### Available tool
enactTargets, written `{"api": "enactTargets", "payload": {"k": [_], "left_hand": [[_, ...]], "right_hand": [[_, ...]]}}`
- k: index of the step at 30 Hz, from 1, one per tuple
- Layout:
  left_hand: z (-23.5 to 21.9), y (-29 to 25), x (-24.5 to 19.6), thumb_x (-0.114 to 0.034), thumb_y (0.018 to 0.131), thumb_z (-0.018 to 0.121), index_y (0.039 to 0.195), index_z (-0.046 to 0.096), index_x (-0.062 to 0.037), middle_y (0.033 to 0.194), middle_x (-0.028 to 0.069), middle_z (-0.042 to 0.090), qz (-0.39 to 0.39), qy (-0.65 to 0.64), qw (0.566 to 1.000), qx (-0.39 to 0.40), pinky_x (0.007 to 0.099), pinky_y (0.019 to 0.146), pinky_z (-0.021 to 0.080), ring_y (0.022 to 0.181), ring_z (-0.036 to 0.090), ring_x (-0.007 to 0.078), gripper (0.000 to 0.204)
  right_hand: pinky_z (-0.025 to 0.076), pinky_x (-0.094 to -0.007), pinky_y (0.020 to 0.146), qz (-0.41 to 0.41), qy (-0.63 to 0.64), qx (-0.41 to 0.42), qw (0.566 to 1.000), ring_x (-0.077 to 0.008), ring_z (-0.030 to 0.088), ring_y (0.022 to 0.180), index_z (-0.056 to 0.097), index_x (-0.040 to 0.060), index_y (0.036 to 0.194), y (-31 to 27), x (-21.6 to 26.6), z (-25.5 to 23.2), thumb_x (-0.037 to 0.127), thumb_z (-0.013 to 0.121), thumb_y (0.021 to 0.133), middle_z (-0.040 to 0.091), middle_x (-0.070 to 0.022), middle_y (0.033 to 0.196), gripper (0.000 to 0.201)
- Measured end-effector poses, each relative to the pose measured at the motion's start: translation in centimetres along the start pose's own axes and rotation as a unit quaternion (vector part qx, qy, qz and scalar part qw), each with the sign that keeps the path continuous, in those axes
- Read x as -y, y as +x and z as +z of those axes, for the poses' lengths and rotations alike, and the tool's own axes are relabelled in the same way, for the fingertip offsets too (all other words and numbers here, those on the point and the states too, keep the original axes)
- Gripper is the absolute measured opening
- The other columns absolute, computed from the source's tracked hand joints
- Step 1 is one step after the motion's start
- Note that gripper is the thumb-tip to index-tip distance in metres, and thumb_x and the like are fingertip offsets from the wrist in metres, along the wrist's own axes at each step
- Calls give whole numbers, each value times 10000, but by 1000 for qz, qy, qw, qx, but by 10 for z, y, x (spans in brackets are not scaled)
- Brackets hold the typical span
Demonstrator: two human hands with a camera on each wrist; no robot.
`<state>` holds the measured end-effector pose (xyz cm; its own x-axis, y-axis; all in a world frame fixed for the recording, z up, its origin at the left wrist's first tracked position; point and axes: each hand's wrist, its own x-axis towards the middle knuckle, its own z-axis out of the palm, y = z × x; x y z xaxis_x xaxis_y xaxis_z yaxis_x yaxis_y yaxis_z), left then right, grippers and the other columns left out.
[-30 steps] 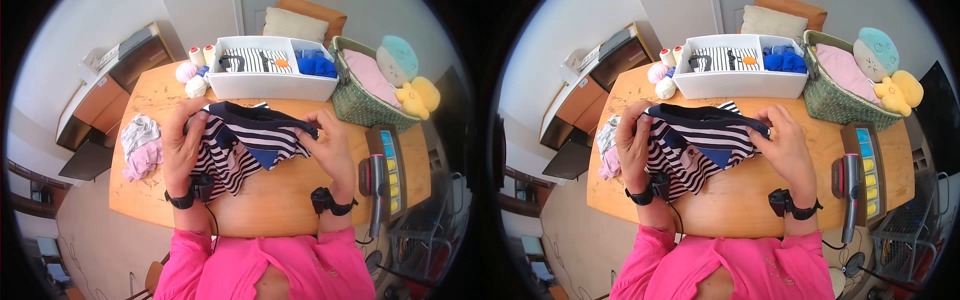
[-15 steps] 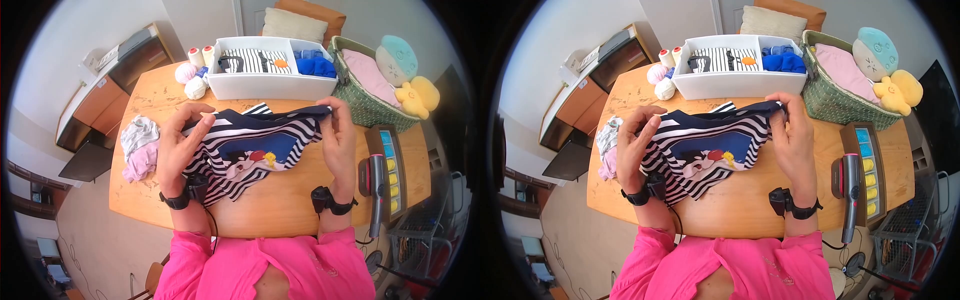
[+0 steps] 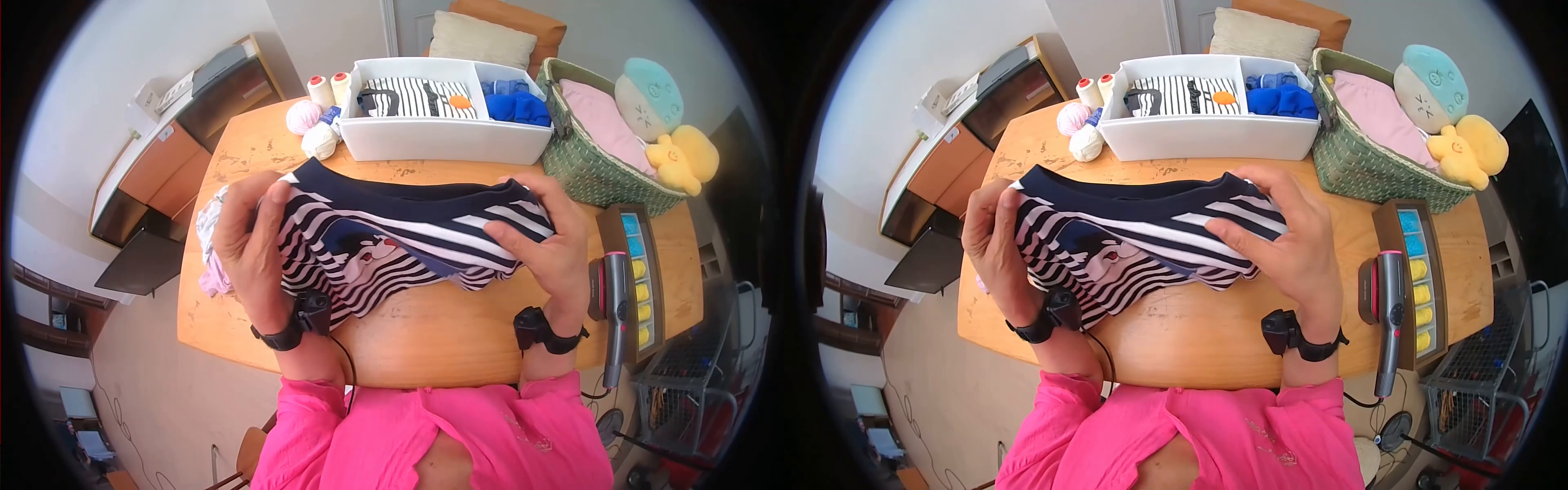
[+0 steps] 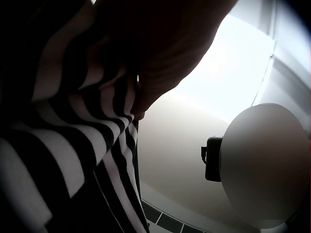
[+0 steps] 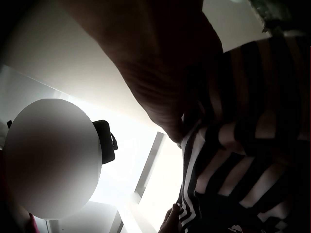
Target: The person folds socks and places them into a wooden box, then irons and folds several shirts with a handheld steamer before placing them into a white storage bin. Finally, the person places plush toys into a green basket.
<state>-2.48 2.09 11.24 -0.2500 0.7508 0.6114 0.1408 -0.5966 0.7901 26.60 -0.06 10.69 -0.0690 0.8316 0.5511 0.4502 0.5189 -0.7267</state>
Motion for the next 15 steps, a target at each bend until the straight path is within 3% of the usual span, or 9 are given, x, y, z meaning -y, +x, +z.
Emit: {"api": "enactTargets", "payload": {"k": [2,3,6,7,10,11,14,15], "left_hand": [[-2,-1,-4,-23,891,685,914,670,4,831,-13,626,12,14,1000,-6,185,690,397,761,519,50,39],[0,-1,-7,-15,880,693,907,672,3,814,-13,625,-2,21,1000,-4,183,673,392,741,515,48,39],[-1,2,-3,-14,878,694,900,675,-3,795,-20,623,7,40,997,69,179,637,386,711,509,46,31],[-3,3,-2,-19,874,700,894,673,-7,783,-26,621,-27,53,994,94,180,604,383,678,495,37,35],[6,3,-9,-61,857,732,1005,648,-20,779,-26,614,-175,11,972,160,188,598,405,673,505,23,175],[3,4,-9,-85,842,753,1062,632,-25,799,-12,630,-216,45,951,217,191,617,432,709,549,32,258],[14,-1,-20,-186,864,739,1090,622,-22,854,50,665,-253,41,917,307,284,694,489,787,608,116,302],[19,-8,-19,-203,879,721,1120,608,-28,845,65,660,-206,29,917,341,308,705,492,787,617,148,318]], "right_hand": [[494,-298,744,25,-56,46,997,-230,637,820,627,-3,1047,2,0,-6,177,814,751,645,-110,920,394],[472,-307,703,21,-101,60,993,-250,601,757,634,-6,1043,2,-8,-9,179,776,787,619,-119,859,347],[450,-301,672,99,-85,65,989,-230,566,720,640,2,1058,0,-26,-13,168,735,823,608,-123,840,303],[436,-264,671,62,-46,26,997,-156,536,716,647,14,1078,0,-33,-10,121,660,893,623,-65,856,214],[429,-237,688,130,92,-95,983,-87,509,748,646,20,1102,6,-44,-4,88,581,957,621,1,881,173],[421,-217,720,119,72,-118,983,-58,491,796,647,33,1098,8,-43,-4,63,516,992,612,29,924,171],[421,-213,765,74,-1,-181,981,-67,511,841,643,32,1104,9,-40,-8,55,503,993,619,8,957,180],[424,-213,818,34,-8,-199,979,-75,529,899,639,21,1106,10,-41,-11,35,484,993,625,-3,1003,192]]}}
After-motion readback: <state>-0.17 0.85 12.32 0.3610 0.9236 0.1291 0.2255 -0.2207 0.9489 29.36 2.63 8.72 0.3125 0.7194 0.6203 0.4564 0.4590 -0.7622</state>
